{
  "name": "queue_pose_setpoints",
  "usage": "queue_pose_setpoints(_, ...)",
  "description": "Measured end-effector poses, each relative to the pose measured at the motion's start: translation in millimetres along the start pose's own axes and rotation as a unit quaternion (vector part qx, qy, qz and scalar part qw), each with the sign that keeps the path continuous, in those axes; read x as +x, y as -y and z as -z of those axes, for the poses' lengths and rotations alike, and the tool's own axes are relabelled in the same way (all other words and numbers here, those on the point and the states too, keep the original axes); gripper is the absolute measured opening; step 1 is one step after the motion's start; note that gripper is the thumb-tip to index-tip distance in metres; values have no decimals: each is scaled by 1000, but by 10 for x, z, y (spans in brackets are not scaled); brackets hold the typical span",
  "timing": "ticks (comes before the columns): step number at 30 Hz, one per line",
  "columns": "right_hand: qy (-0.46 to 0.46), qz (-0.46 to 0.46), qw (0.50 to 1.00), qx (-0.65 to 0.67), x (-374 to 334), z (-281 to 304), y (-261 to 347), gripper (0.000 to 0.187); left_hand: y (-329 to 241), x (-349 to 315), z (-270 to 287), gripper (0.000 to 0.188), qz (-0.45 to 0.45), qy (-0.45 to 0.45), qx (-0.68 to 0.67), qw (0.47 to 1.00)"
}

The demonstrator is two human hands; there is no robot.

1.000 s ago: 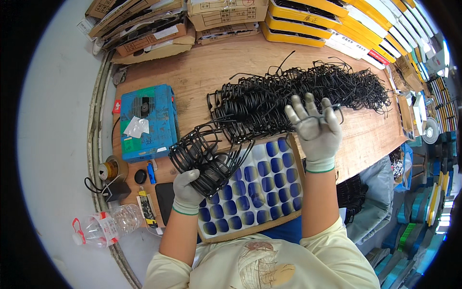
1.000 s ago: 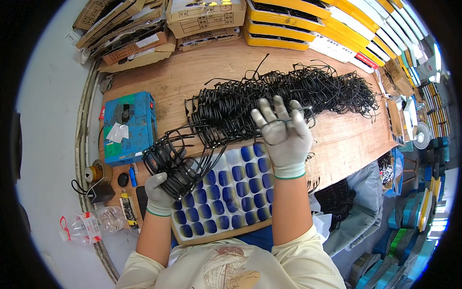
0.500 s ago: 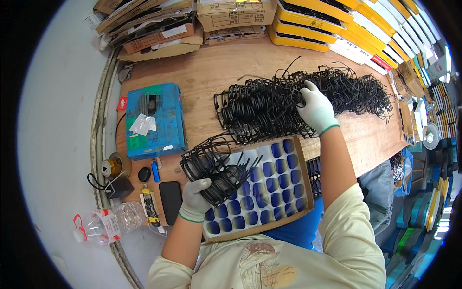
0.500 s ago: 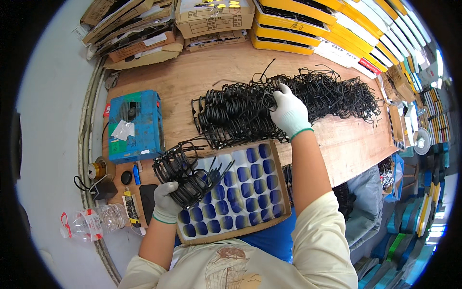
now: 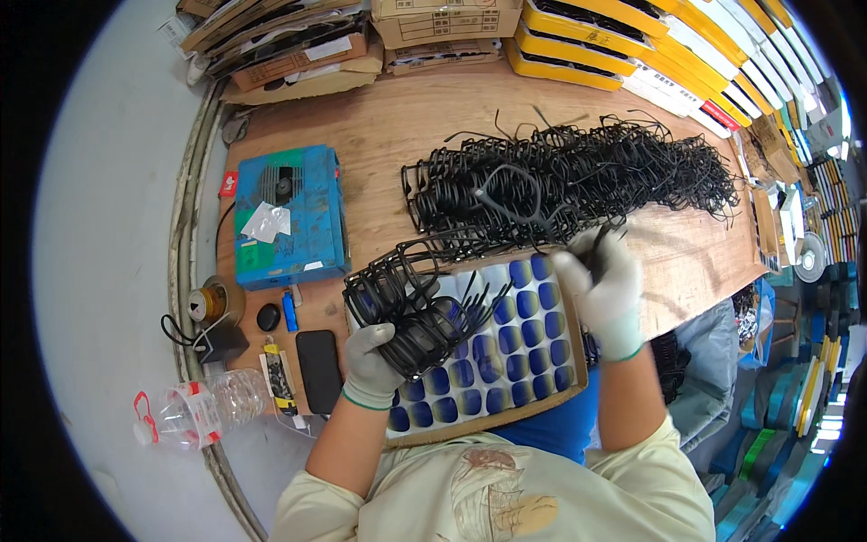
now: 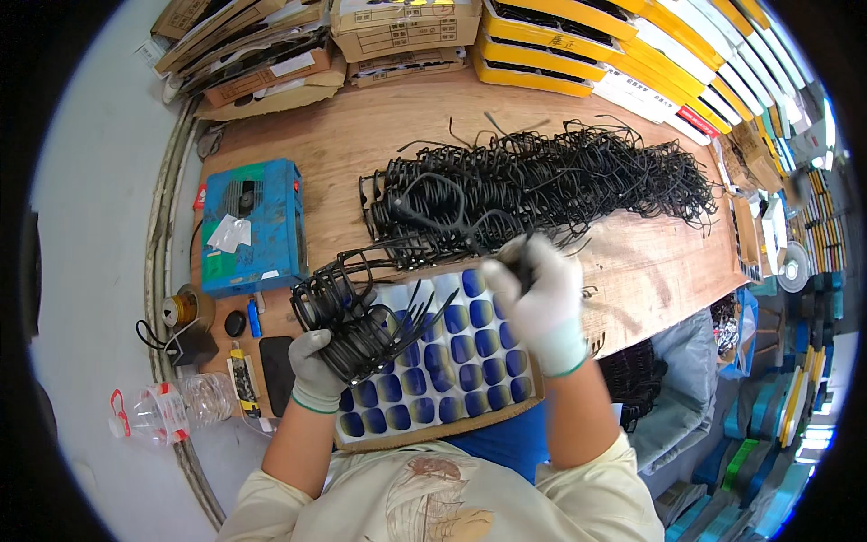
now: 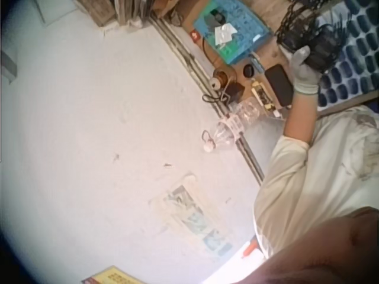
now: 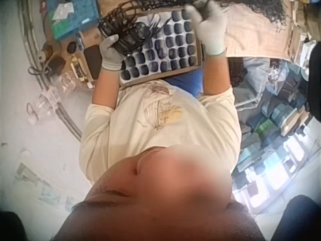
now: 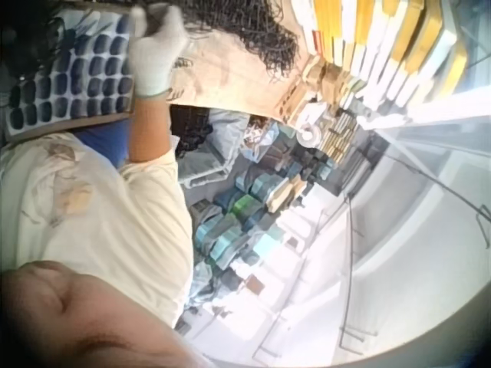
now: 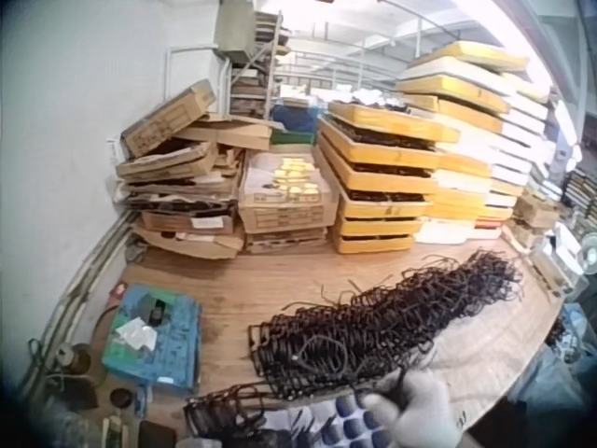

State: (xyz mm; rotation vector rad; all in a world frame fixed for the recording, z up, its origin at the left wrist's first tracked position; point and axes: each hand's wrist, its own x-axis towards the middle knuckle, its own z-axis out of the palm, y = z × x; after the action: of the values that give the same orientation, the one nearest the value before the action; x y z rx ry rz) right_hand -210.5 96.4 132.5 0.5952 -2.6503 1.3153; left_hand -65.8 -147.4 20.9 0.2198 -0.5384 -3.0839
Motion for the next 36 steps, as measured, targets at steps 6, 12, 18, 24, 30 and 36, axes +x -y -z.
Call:
queue_pose_setpoints(6, 91, 92, 991, -34, -676, -667, 61, 15, 99, 12, -93, 79, -28, 23, -31, 999)
queue_pose_setpoints(12, 99, 129, 983, 89, -784, -716, -16, 31, 114, -81, -81, 78, -25, 18, -36, 999)
queue_pose_setpoints(18, 183, 170, 967, 60, -813, -560, 77, 38, 115, -126, -9, 82, 9, 25, -28, 999)
queue_pose_setpoints(24, 305, 132, 937, 109, -906, -555, 100, 34, 90, -103, -68, 93, 51, 66, -50, 995)
queue_pose_setpoints(30, 304, 60, 925, 221, -770, -229, 80, 32, 13, -110, -86, 101, 15, 104, -27, 994)
queue_pose_setpoints(36, 219, -179, 854, 437, -784, 40, 70, 29, -38, -131, -113, 100, 20, 101, -43, 994)
